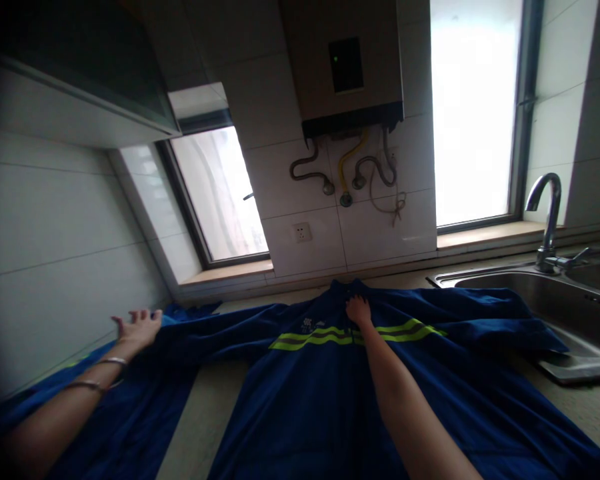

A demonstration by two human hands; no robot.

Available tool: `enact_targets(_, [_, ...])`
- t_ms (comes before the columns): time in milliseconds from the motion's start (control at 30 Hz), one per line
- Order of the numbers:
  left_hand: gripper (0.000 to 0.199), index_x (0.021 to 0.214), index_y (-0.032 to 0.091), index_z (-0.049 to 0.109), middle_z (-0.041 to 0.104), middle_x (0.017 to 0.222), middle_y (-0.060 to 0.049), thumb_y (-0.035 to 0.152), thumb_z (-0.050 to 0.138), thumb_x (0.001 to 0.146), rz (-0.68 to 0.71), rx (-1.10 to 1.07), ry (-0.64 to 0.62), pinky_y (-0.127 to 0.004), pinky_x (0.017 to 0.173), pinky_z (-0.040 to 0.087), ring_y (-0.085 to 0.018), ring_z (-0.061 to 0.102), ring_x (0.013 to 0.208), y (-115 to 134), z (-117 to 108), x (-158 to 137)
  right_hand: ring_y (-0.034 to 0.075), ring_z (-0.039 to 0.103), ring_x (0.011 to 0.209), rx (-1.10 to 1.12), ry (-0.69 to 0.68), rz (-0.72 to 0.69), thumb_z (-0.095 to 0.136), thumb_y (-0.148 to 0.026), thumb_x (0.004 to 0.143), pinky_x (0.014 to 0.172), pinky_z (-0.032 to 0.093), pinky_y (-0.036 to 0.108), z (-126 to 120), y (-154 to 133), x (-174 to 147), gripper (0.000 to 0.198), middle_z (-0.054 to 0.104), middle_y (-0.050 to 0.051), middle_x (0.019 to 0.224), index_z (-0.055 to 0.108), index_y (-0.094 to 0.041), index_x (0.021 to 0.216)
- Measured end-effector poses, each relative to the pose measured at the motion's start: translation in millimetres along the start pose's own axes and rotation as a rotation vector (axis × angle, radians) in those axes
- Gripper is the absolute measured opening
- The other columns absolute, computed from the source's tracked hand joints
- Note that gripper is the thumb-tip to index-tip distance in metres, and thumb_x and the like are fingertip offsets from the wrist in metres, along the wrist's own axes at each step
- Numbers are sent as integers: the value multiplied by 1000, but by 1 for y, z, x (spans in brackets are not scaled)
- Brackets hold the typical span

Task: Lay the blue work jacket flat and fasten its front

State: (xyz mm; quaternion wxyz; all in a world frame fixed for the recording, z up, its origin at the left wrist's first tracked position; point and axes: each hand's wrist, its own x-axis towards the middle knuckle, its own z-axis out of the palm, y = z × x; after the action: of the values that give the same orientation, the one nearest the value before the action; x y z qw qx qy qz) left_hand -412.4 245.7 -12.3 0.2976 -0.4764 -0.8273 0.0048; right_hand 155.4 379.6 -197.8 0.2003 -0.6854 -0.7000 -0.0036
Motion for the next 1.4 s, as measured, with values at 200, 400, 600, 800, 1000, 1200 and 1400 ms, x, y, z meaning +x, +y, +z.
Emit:
enact_targets(200, [57, 134, 8, 34, 19, 143, -24, 9, 39, 77, 113, 124, -323, -64, 94, 16, -38, 17, 131, 85, 26, -56, 26, 41, 118, 12, 10, -2, 31, -32, 90, 99, 24, 40, 0, 0, 0, 42, 50, 17, 125, 60, -10, 111])
enact_targets(400, [54, 137, 7, 30, 18, 145, -19, 28, 32, 87, 810, -258, -134, -51, 106, 10, -31, 9, 135, 220, -37, -150, 24, 43, 116, 41, 51, -42, 32, -37, 91, 97, 29, 34, -14, -4, -6, 47, 51, 15, 124, 51, -9, 123])
enact_targets(600, [62, 142, 17, 16, 11, 149, -9, 48, 21, 89, 1170, -575, -288, -52, 107, 14, -28, 7, 136, 300, -68, -247, 21, 47, 111, 26, 6, -112, 34, -37, 90, 92, 34, 28, -28, -5, -24, 41, 55, 13, 118, 61, -13, 110])
enact_targets(800, [63, 144, 22, 7, 4, 150, -7, 51, 19, 88, 1173, -643, -352, -61, 103, 9, -32, 2, 136, 306, -78, -264, 21, 57, 100, 6, -197, -153, 45, -29, 83, 84, 41, 25, -53, 2, -18, 35, 63, 14, 106, 64, -11, 107])
enact_targets(1000, [61, 143, 24, 11, 6, 150, -4, 49, 22, 88, 1117, -669, -336, -57, 106, 9, -29, 5, 136, 301, -86, -267, 30, 48, 114, 22, -297, -191, 45, -42, 84, 91, 38, 38, -82, 4, -56, 56, 45, 17, 131, 42, -15, 132])
enact_targets(1200, [55, 138, 26, 29, 23, 146, -2, 41, 34, 85, 1050, -818, -307, -50, 108, 15, -24, 17, 135, 302, -79, -263, 45, 24, 126, 51, -380, -197, 26, -71, 79, 93, 18, 67, -88, 16, -164, 70, 21, 13, 146, 28, -34, 139])
enact_targets(1400, [43, 123, 21, 50, 32, 142, -4, 21, 34, 83, 786, -910, -121, -41, 110, 20, -20, 23, 133, 298, -83, -260, 39, 3, 133, 80, -316, -222, 20, -69, 82, 98, 2, 66, -98, 15, -212, 66, 14, 5, 149, 20, -37, 140])
